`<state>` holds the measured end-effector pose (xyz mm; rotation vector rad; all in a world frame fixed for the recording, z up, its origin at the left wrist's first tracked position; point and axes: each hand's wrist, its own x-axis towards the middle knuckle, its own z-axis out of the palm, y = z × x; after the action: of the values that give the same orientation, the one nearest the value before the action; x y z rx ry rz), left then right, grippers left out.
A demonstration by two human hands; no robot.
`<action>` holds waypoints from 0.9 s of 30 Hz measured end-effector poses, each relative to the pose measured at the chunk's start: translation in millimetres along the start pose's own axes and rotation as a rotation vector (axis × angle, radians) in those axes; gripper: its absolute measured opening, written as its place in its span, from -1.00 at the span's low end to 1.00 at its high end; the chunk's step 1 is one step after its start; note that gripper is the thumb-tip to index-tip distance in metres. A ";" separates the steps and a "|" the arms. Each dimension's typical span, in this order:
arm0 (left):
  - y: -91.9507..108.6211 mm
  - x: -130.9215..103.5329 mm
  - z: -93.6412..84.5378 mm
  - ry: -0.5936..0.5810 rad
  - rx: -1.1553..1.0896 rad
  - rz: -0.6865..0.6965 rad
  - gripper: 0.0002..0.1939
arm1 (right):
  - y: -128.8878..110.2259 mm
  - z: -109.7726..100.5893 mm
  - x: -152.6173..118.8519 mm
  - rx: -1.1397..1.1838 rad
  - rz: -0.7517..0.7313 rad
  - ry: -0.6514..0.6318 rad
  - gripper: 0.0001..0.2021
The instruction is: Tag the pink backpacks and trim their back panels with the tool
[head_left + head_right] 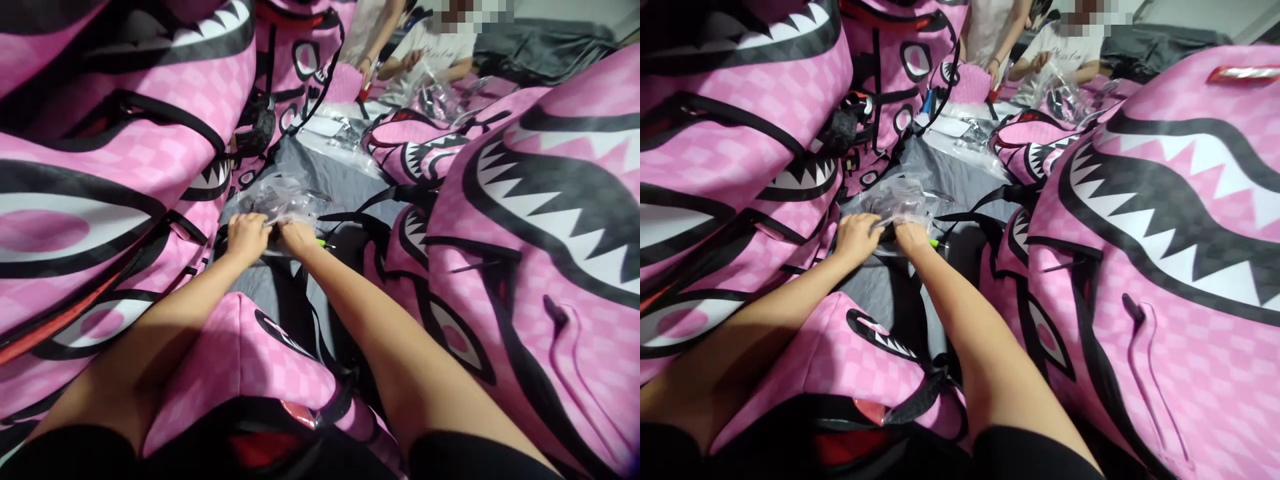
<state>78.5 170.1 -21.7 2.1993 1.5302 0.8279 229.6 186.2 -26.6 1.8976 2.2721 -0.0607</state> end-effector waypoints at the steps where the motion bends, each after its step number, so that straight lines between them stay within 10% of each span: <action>1: -3.5 1.7 -3.4 -0.012 -0.027 -0.071 -0.69 | -1.8 0.4 1.2 -0.028 -0.020 -0.019 -0.64; 9: 39.4 -8.2 -47.4 -0.059 -0.219 -0.077 -0.74 | -13.9 10.4 -1.4 -0.132 -0.115 0.012 -0.57; 13: 74.9 -78.8 -113.0 -0.112 -0.213 0.118 -0.70 | -17.5 6.0 -2.1 -0.154 -0.185 0.092 -0.59; 17: 62.1 -168.8 -157.9 -0.152 -0.042 0.322 -0.59 | -26.4 6.1 9.4 -0.158 -0.245 0.180 -0.48; 21: 32.4 -206.9 -149.5 -0.195 0.199 0.386 -0.40 | -33.0 13.8 22.3 -0.160 -0.297 0.171 -0.46; 27: 23.1 -198.5 -126.9 -0.171 0.250 0.370 -0.35 | -30.3 23.2 26.0 -0.186 -0.293 0.094 -0.60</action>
<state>-34.6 -29.7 36.3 2.7103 1.2198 0.5498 198.2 202.5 -56.2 1.4970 2.5024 0.1979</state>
